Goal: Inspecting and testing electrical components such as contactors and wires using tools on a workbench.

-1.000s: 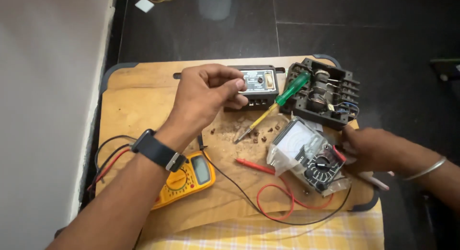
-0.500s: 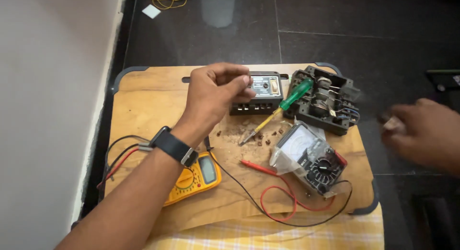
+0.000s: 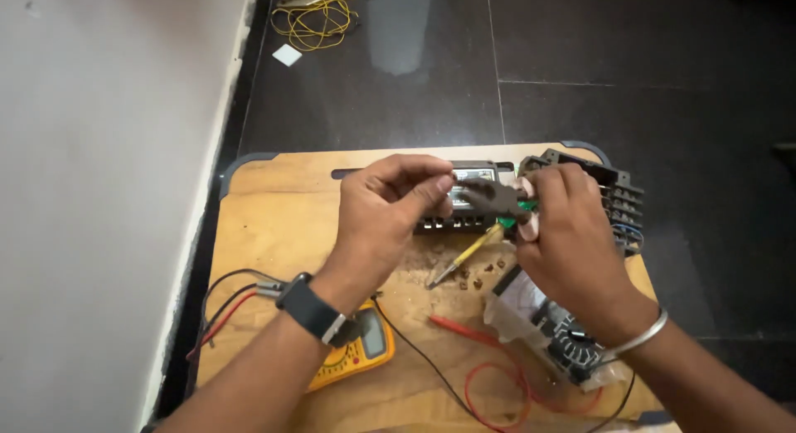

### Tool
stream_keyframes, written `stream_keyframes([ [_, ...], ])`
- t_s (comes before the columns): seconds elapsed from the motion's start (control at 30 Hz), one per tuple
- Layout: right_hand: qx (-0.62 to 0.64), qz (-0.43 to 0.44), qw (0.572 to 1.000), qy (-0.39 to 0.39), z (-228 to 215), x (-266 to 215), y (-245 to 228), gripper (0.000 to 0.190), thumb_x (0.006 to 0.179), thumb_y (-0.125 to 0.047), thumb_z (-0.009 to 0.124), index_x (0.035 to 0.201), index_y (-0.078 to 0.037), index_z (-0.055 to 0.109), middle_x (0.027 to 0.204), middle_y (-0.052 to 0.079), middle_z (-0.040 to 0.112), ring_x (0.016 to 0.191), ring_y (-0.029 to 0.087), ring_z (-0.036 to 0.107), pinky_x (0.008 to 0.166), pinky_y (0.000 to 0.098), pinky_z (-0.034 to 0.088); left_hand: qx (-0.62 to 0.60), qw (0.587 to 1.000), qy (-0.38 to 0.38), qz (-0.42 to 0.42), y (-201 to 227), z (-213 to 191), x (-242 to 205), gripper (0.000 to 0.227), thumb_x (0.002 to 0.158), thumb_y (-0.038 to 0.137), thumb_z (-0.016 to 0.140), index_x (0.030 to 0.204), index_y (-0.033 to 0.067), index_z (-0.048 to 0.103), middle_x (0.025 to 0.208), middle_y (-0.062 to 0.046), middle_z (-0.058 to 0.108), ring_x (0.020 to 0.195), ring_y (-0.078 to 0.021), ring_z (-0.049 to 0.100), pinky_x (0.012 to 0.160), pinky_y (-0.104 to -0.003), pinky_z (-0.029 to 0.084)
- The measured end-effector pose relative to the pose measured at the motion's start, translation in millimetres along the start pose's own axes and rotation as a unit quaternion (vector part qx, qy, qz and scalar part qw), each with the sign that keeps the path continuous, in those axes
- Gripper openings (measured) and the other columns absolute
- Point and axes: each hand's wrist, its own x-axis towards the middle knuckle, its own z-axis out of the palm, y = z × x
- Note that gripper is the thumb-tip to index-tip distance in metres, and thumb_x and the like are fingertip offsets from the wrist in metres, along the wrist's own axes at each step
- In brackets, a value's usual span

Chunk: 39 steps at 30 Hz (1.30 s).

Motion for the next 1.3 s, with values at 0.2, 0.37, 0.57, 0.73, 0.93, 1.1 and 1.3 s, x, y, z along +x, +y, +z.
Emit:
stream_keyframes([
  [0.2, -0.001, -0.016, 1.000, 0.027, -5, 1, -11, 0.052, 0.071, 0.003, 0.069, 0.121, 0.004, 0.054, 0.119, 0.023, 0.054, 0.114, 0.043, 0.052, 0.099, 0.0526, 0.045, -0.031, 0.999, -0.006, 0.005, 15, 4, -5, 0.012, 0.092, 0.001, 0.075, 0.104, 0.0000, 0.076, 0.095, -0.006, 0.078, 0.083, -0.0108, 0.073, 0.080, -0.027, 0.063],
  [0.37, -0.018, -0.003, 0.999, 0.037, -7, 4, -7, 0.048, 0.074, 0.000, 0.069, 0.120, 0.003, 0.056, 0.116, 0.023, 0.055, 0.110, 0.043, 0.054, 0.096, 0.0526, 0.047, -0.032, 0.999, -0.026, 0.032, 13, 1, -7, 0.012, 0.094, 0.002, 0.075, 0.106, 0.0019, 0.076, 0.097, -0.006, 0.077, 0.087, -0.0108, 0.073, 0.084, -0.027, 0.062],
  [0.57, -0.132, 0.058, 0.990, -0.001, -16, 6, -14, 0.039, 0.079, -0.020, 0.076, 0.110, 0.000, 0.062, 0.106, 0.016, 0.061, 0.090, 0.032, 0.062, 0.071, 0.0461, 0.053, -0.004, 0.996, -0.059, 0.061, 16, 1, -11, 0.013, 0.096, 0.004, 0.076, 0.109, 0.0033, 0.076, 0.100, -0.005, 0.076, 0.085, -0.0092, 0.070, 0.079, -0.026, 0.061],
  [0.73, -0.233, 0.053, 0.971, -0.024, -15, 4, -7, 0.040, 0.085, -0.028, 0.079, 0.109, 0.000, 0.064, 0.104, 0.013, 0.061, 0.075, 0.022, 0.058, 0.060, 0.0383, 0.048, -0.013, 0.998, -0.051, 0.025, 16, 1, -10, 0.014, 0.094, 0.005, 0.076, 0.108, 0.0038, 0.076, 0.096, -0.006, 0.077, 0.081, -0.0102, 0.072, 0.076, -0.026, 0.062],
  [0.93, -0.208, 0.010, 0.978, 0.035, -16, 3, -4, 0.041, 0.077, -0.019, 0.076, 0.110, 0.002, 0.062, 0.105, 0.017, 0.056, 0.088, 0.026, 0.056, 0.071, 0.0423, 0.046, -0.041, 0.998, -0.053, 0.008, 16, 1, -8, 0.016, 0.094, 0.005, 0.076, 0.109, 0.0022, 0.076, 0.096, -0.007, 0.077, 0.081, -0.0107, 0.073, 0.075, -0.026, 0.063],
  [1.1, -0.185, 0.025, 0.982, 0.022, -11, 2, 4, 0.034, 0.083, -0.015, 0.071, 0.110, 0.003, 0.058, 0.109, 0.019, 0.053, 0.094, 0.030, 0.053, 0.078, 0.0445, 0.047, -0.016, 0.998, -0.053, 0.005, 20, 1, -8, 0.017, 0.094, 0.005, 0.076, 0.110, 0.0003, 0.076, 0.095, -0.007, 0.077, 0.081, -0.0102, 0.073, 0.077, -0.026, 0.063],
  [1.3, -0.159, -0.005, 0.987, 0.023, -15, 1, -3, 0.038, 0.079, -0.011, 0.067, 0.113, 0.004, 0.058, 0.113, 0.020, 0.051, 0.100, 0.032, 0.050, 0.084, 0.0475, 0.044, -0.025, 0.998, -0.064, 0.015, 17, -1, -7, 0.017, 0.096, 0.005, 0.076, 0.112, -0.0005, 0.076, 0.095, -0.007, 0.077, 0.081, -0.0088, 0.072, 0.078, -0.025, 0.062],
])
